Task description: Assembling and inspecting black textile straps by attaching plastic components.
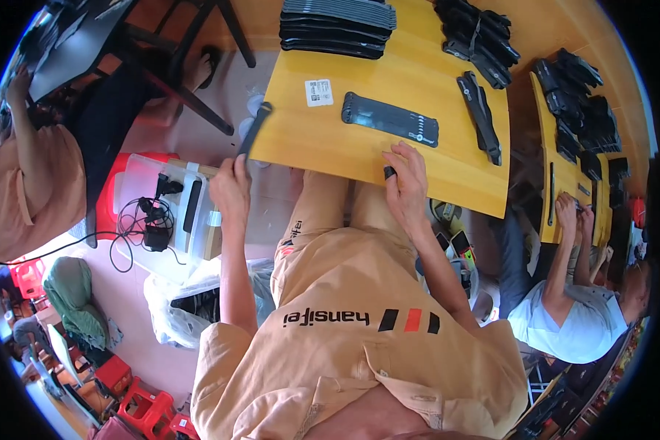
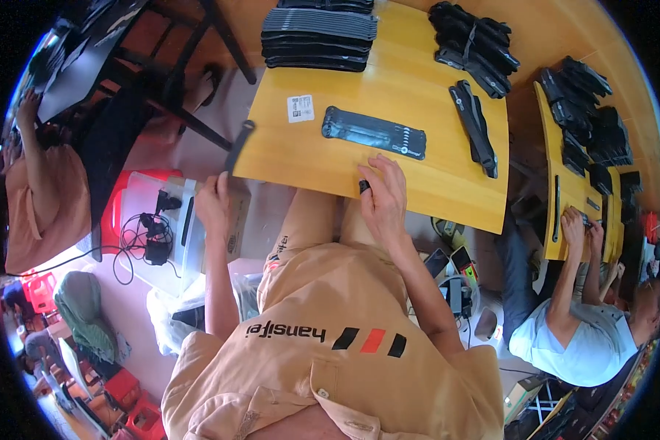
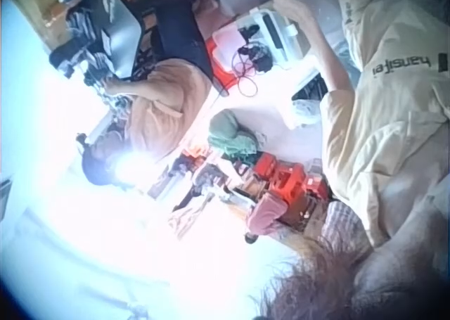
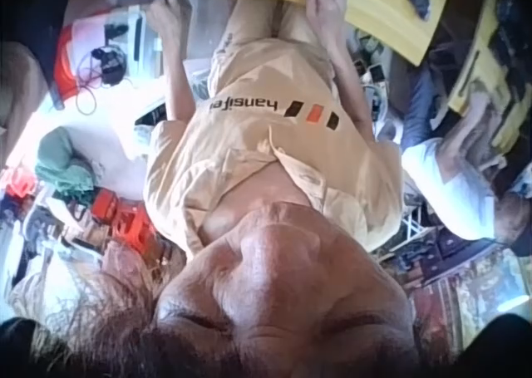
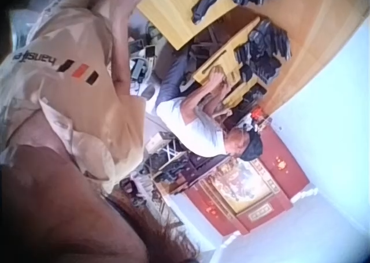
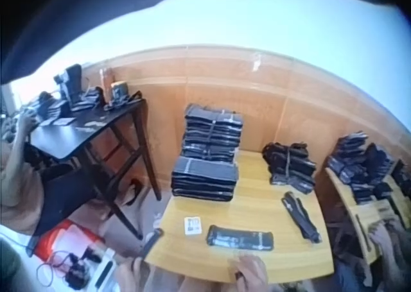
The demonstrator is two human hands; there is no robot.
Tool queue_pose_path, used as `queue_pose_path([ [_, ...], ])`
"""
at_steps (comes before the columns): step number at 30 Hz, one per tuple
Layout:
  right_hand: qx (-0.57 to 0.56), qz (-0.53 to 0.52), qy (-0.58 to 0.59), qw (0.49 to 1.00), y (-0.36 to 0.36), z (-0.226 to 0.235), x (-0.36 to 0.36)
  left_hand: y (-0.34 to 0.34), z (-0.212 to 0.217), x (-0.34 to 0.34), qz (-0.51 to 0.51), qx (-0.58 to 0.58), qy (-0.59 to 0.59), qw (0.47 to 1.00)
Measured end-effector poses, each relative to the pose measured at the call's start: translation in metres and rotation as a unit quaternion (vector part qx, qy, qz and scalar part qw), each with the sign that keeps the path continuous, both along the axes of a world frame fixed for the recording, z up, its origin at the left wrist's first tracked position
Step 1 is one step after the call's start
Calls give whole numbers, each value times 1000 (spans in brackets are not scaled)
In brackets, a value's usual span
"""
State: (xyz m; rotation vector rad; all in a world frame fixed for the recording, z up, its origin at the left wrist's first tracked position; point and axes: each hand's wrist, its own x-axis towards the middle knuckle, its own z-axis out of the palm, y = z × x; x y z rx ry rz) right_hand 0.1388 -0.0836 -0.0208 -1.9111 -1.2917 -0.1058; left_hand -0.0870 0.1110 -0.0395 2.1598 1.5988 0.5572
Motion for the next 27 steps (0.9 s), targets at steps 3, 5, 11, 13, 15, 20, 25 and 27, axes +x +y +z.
queue_pose_path([
  [3, 15, 33, 97, 995, 2, 5, -14, -11, 10, -11, 72, -77, -131, 986],
  [5, 23, 69, 112, 991, 9, 15, -27, -30, 23, 3, 39, -360, -520, 774],
  [11, 38, 215, 142, 966, 27, 46, -63, -68, 25, 47, 7, -455, -505, 734],
  [13, 28, 219, 119, 968, 22, 30, -62, -74, 27, 53, -18, -465, -521, 716],
  [15, 18, 224, 96, 970, 17, 22, -58, -80, 41, 60, -32, -467, -513, 719],
  [20, 61, 189, 177, 964, 11, 42, -56, -79, 42, 56, -35, -474, -500, 724],
  [25, 27, 166, 223, 960, 0, 37, -51, -82, 48, 56, -58, -480, -500, 718],
  [27, 38, 142, 293, 945, 0, 34, -50, -86, 51, 56, -82, -536, -521, 660],
])
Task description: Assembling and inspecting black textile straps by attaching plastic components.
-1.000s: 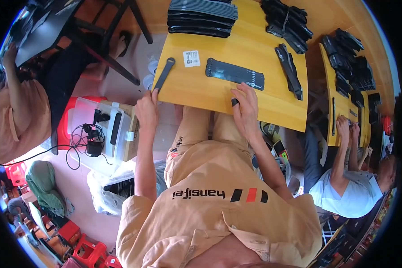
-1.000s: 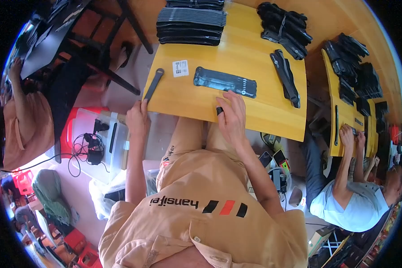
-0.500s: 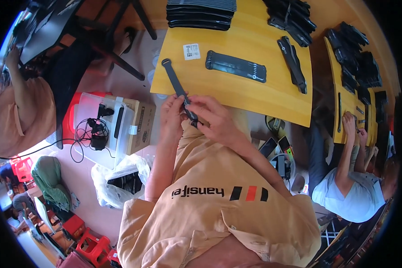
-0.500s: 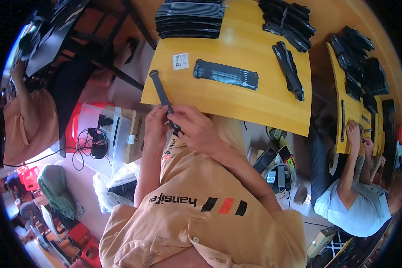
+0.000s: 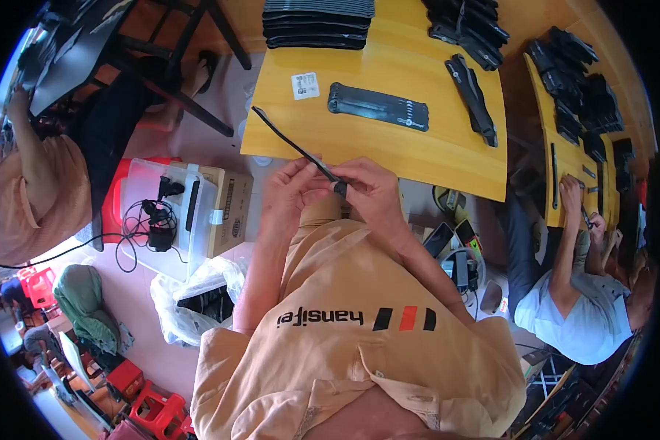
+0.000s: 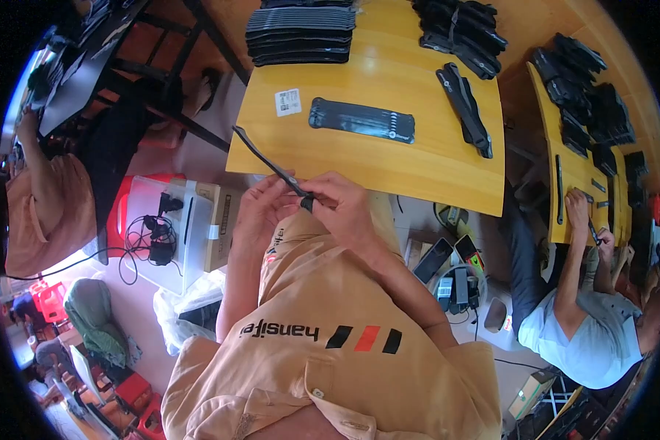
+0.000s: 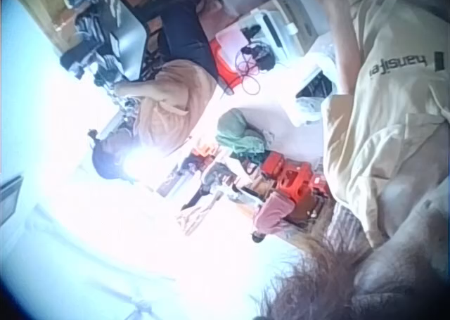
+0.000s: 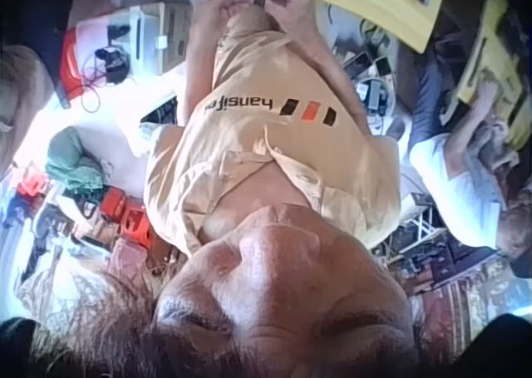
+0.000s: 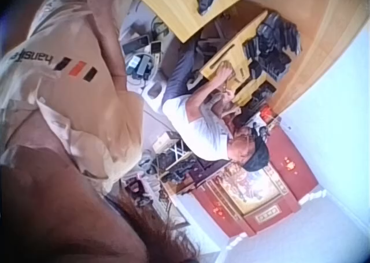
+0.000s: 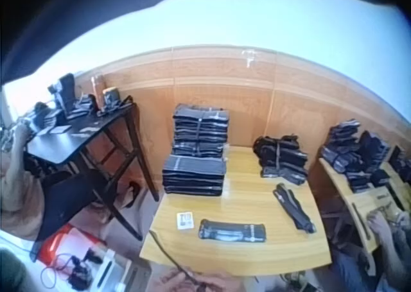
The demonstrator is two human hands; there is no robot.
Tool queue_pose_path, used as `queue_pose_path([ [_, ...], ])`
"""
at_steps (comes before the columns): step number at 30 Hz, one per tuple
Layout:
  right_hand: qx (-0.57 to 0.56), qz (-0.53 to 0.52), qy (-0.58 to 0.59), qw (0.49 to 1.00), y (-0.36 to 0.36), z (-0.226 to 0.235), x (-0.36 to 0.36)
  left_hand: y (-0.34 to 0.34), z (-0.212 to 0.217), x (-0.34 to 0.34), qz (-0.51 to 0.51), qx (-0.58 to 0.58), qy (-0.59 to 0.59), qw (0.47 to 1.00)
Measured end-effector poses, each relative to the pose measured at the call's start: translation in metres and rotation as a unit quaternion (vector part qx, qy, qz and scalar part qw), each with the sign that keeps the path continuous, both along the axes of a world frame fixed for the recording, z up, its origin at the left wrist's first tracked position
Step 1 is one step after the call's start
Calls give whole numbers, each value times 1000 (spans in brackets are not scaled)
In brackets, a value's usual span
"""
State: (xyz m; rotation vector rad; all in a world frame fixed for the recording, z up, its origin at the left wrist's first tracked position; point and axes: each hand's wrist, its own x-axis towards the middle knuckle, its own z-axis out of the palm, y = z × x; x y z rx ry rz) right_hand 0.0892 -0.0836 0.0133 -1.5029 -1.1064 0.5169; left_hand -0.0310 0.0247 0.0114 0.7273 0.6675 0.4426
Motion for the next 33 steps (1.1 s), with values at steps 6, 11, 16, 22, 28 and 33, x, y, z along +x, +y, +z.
queue_pose_path([
  [6, 26, 12, 198, 980, -4, -15, 2, -6, -12, -1, -18, -38, -14, 999],
  [11, 21, 26, 104, 994, -3, -11, 0, -8, -9, 1, -17, -40, -25, 999],
  [16, 22, 31, 154, 987, -1, 1, -1, -4, -16, 0, -39, -120, -115, 985],
  [22, 18, 31, 47, 998, 1, 15, -5, -12, -8, 3, -7, -124, -130, 984],
  [28, 57, 5, -111, 992, 7, 11, -9, -11, -17, -3, 2, -84, -107, 991],
  [33, 54, -5, -88, 995, 8, 7, -9, -9, 0, -11, -3, -70, -62, 996],
])
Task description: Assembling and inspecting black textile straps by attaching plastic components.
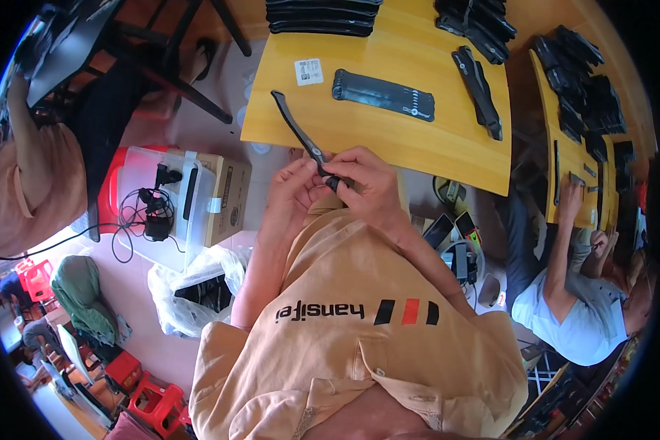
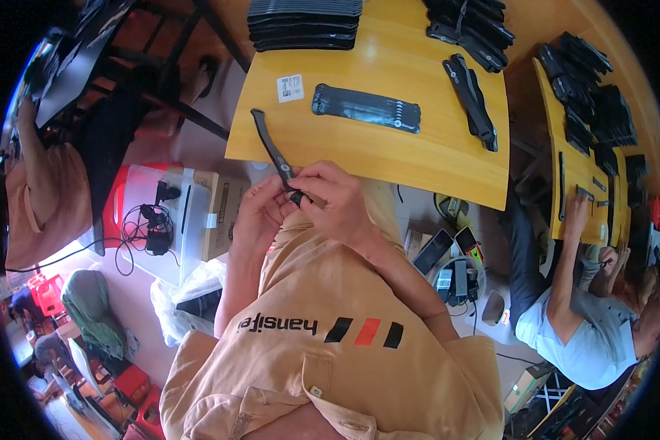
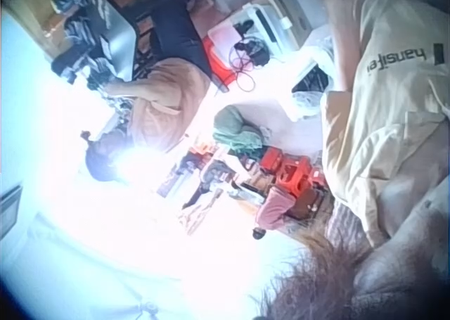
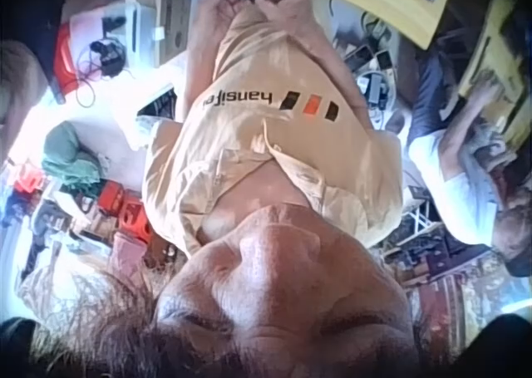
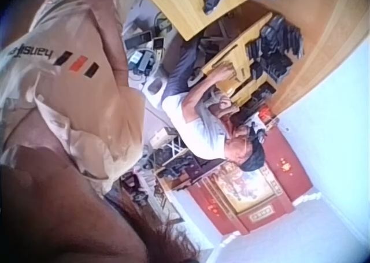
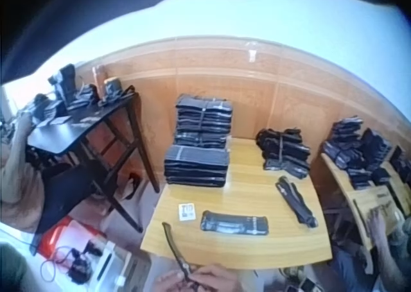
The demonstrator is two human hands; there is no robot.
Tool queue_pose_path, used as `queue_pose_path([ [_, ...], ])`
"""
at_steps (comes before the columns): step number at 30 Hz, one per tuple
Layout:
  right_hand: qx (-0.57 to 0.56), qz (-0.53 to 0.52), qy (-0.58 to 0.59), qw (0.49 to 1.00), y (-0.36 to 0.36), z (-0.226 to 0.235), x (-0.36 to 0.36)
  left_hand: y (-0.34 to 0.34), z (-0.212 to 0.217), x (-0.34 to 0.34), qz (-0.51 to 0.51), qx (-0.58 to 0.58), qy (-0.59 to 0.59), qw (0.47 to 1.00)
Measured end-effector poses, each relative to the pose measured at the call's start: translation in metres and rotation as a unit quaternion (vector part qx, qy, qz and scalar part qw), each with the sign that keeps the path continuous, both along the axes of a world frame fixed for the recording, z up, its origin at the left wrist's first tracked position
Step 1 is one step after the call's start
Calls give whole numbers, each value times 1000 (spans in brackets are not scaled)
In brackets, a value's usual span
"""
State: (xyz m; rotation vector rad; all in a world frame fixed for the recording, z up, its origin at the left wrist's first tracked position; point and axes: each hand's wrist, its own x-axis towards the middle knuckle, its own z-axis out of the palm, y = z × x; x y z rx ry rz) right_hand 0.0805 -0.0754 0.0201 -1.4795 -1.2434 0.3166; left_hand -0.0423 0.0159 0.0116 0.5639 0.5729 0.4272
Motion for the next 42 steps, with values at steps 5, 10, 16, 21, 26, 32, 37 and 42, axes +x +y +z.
queue_pose_path([
  [5, -16, 56, 124, 991, -1, 0, 7, 2, -5, -3, 11, -3, 12, 1000],
  [10, -41, 35, 73, 996, -5, 6, 7, 2, -4, 1, 12, -8, 18, 1000],
  [16, -46, 20, 47, 998, -6, 8, 7, -1, -2, 4, 25, 35, 34, 998],
  [21, -56, 21, 39, 997, -6, 8, 8, -4, -1, 6, 39, 91, 83, 992],
  [26, -43, 12, 7, 999, -6, 8, 7, -7, 3, 9, 47, 112, 94, 988],
  [32, -41, -13, -37, 998, -7, 6, 6, -9, 2, 11, 48, 137, 106, 984],
  [37, -71, -46, -10, 996, -6, 4, 1, -11, 1, 15, 53, 152, 116, 980],
  [42, -79, -84, -8, 993, -5, -4, -6, -14, 2, 14, -4, 278, 185, 943],
])
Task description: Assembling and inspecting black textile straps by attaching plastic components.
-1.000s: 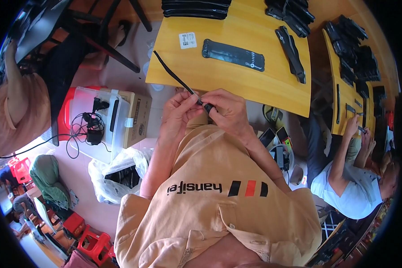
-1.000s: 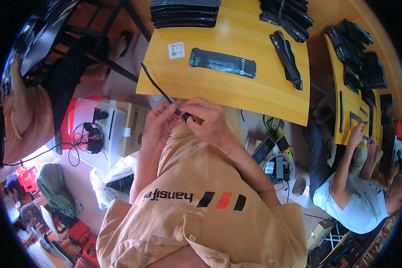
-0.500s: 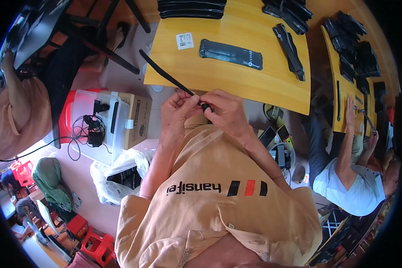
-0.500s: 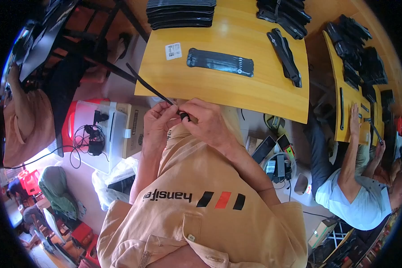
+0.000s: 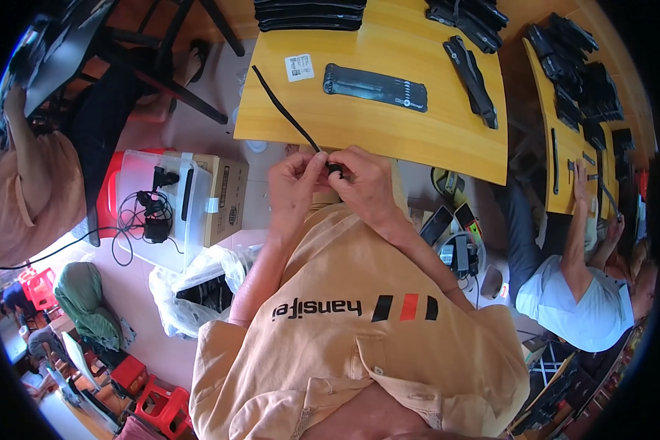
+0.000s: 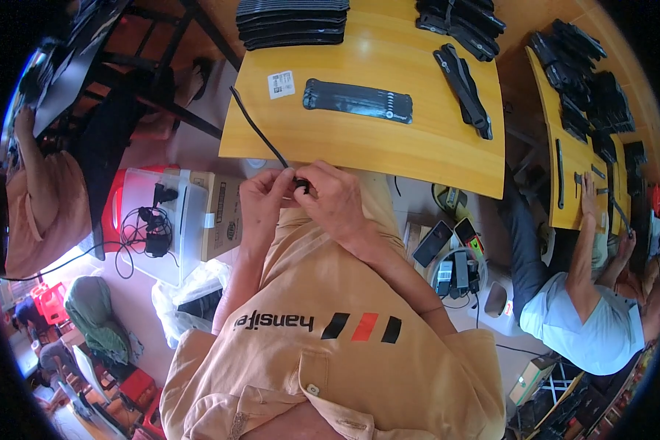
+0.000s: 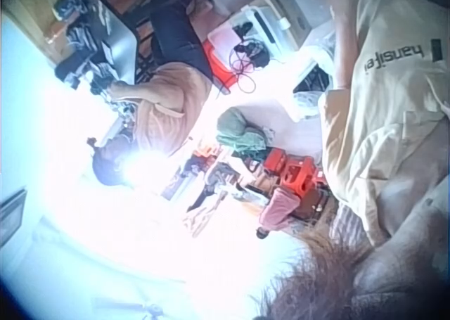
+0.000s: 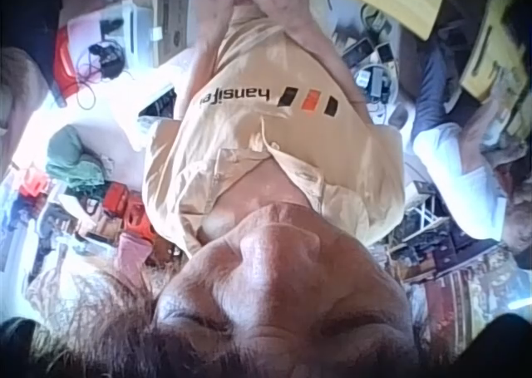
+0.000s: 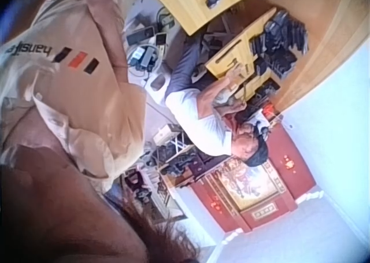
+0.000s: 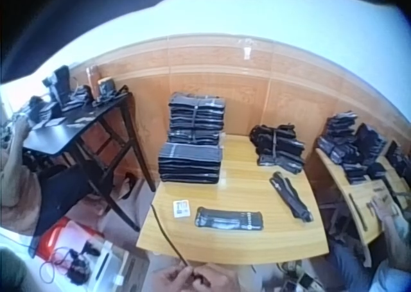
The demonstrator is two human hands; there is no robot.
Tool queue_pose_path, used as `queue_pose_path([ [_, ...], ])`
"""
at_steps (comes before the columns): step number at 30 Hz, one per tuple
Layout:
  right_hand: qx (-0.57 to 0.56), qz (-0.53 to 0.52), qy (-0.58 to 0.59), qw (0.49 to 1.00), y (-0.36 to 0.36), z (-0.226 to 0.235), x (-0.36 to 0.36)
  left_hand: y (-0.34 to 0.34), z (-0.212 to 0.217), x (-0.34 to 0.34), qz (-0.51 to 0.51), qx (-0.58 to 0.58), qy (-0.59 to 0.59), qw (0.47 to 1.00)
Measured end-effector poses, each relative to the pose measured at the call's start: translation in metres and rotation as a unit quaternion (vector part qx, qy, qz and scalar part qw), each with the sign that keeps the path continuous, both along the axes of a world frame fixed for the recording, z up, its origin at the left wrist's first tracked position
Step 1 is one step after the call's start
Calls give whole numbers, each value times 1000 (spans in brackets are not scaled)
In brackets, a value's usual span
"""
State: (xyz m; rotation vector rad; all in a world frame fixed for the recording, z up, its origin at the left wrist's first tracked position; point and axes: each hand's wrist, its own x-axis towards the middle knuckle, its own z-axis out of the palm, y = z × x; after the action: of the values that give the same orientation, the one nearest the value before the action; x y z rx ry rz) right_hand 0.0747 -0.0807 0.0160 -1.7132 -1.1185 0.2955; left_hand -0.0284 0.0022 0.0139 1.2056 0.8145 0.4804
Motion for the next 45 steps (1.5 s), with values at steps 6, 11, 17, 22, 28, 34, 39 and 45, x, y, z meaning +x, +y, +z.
queue_pose_path([
  [6, -15, -5, -55, 998, 5, -8, 1, -1, -7, -2, -11, 0, -30, 999],
  [11, -16, 14, -45, 999, 5, -10, 2, 2, -7, -3, -14, -26, -23, 999],
  [17, -2, 27, -82, 996, 7, -12, 3, 6, -4, -3, -19, -38, -20, 999],
  [22, -4, 31, -100, 994, 6, -11, 1, 11, -2, -5, -51, -14, 42, 998],
  [28, -4, 43, -103, 994, 5, -14, 1, 13, -8, -7, -60, -54, 10, 997],
  [34, -1, 50, -94, 994, 5, -13, 1, 16, -15, -9, -65, -117, -19, 991],
  [39, 1, 54, -84, 995, 5, -14, 2, 16, -17, -8, -76, -93, -16, 993],
  [45, 2, 64, -79, 995, 5, -17, 2, 14, -17, -8, -67, -65, -7, 996],
])
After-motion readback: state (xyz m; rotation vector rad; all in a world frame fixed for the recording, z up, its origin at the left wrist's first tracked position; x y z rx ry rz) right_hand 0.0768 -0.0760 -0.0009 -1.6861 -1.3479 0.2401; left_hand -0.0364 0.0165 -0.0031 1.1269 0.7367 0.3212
